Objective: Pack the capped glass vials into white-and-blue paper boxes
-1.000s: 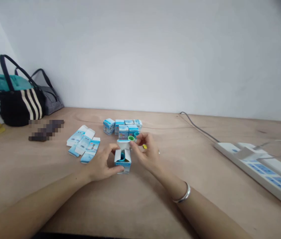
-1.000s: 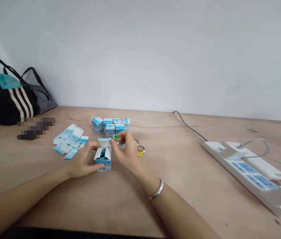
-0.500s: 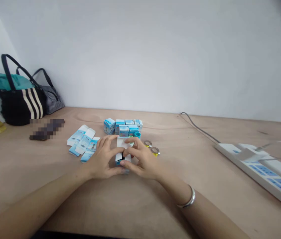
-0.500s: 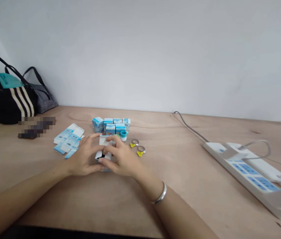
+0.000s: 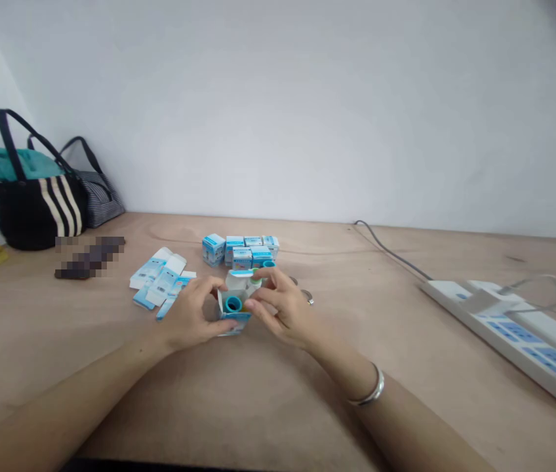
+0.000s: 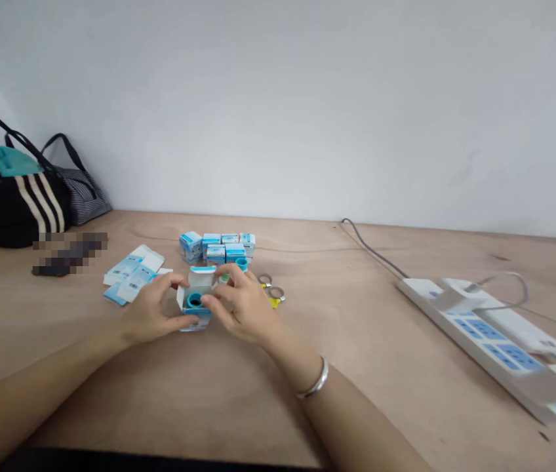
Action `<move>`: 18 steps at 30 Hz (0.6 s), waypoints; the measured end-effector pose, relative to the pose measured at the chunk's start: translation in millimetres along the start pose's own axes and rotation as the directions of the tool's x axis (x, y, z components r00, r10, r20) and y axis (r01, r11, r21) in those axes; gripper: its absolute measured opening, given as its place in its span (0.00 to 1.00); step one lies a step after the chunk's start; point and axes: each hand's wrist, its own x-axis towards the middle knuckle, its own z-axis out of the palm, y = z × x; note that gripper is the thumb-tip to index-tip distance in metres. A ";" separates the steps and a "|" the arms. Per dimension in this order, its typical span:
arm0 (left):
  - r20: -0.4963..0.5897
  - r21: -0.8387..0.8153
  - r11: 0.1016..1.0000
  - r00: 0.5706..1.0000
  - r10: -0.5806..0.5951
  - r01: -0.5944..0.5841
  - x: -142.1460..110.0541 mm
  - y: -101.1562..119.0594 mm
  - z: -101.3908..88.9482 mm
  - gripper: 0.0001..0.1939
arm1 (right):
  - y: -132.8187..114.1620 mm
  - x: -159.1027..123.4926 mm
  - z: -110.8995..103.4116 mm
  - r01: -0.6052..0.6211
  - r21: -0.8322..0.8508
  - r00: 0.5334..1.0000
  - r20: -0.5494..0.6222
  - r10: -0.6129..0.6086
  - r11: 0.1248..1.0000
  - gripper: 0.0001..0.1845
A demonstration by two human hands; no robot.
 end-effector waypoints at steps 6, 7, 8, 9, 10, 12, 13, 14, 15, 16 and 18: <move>0.039 0.011 0.996 0.996 0.086 -0.086 3.5 1.5 -6.4 0.27 | 8.5 -6.0 1.1 0.037 -0.035 0.996 0.081 -0.034 0.999 0.07; 0.057 0.006 0.995 0.994 0.096 -0.096 3.7 1.5 -4.8 0.28 | 8.4 -7.4 1.6 0.042 -0.052 0.993 0.108 -0.036 0.998 0.07; 0.075 0.003 0.995 0.992 0.104 -0.104 3.7 1.5 -2.6 0.28 | 7.8 -8.8 2.3 0.043 -0.079 0.990 0.135 -0.032 0.996 0.08; 0.093 0.002 0.994 0.989 0.111 -0.112 3.5 1.3 -0.2 0.28 | 7.0 -10.2 3.5 0.044 -0.110 0.987 0.158 -0.026 0.993 0.08; 0.111 0.002 0.993 0.987 0.120 -0.121 3.1 1.1 2.2 0.28 | 6.0 -11.3 5.0 0.046 -0.139 0.984 0.175 -0.021 0.989 0.08; 0.147 0.007 0.991 0.980 0.134 -0.137 2.3 0.4 6.0 0.28 | 4.1 -13.1 9.0 0.068 -0.164 0.981 0.190 -0.036 0.984 0.09; 0.165 0.011 0.990 0.977 0.138 -0.142 1.8 0.1 7.1 0.27 | 3.3 -13.5 11.1 0.084 -0.160 0.979 0.197 -0.051 0.984 0.10; 0.183 0.016 0.990 0.973 0.138 -0.143 1.5 -0.2 7.8 0.27 | 2.8 -13.6 12.8 0.097 -0.148 0.977 0.203 -0.065 0.984 0.11; 0.198 0.023 0.990 0.971 0.135 -0.143 1.3 -0.5 8.0 0.27 | 2.7 -13.4 13.7 0.104 -0.130 0.975 0.211 -0.075 0.986 0.11; 0.212 0.031 0.990 0.968 0.131 -0.141 1.2 -0.8 8.0 0.27 | 2.9 -12.9 13.7 0.103 -0.108 0.973 0.219 -0.077 0.989 0.11; 0.234 0.049 0.989 0.964 0.125 -0.140 1.4 -1.4 7.6 0.27 | 4.6 -11.2 10.4 0.081 -0.054 0.968 0.241 -0.066 0.995 0.10</move>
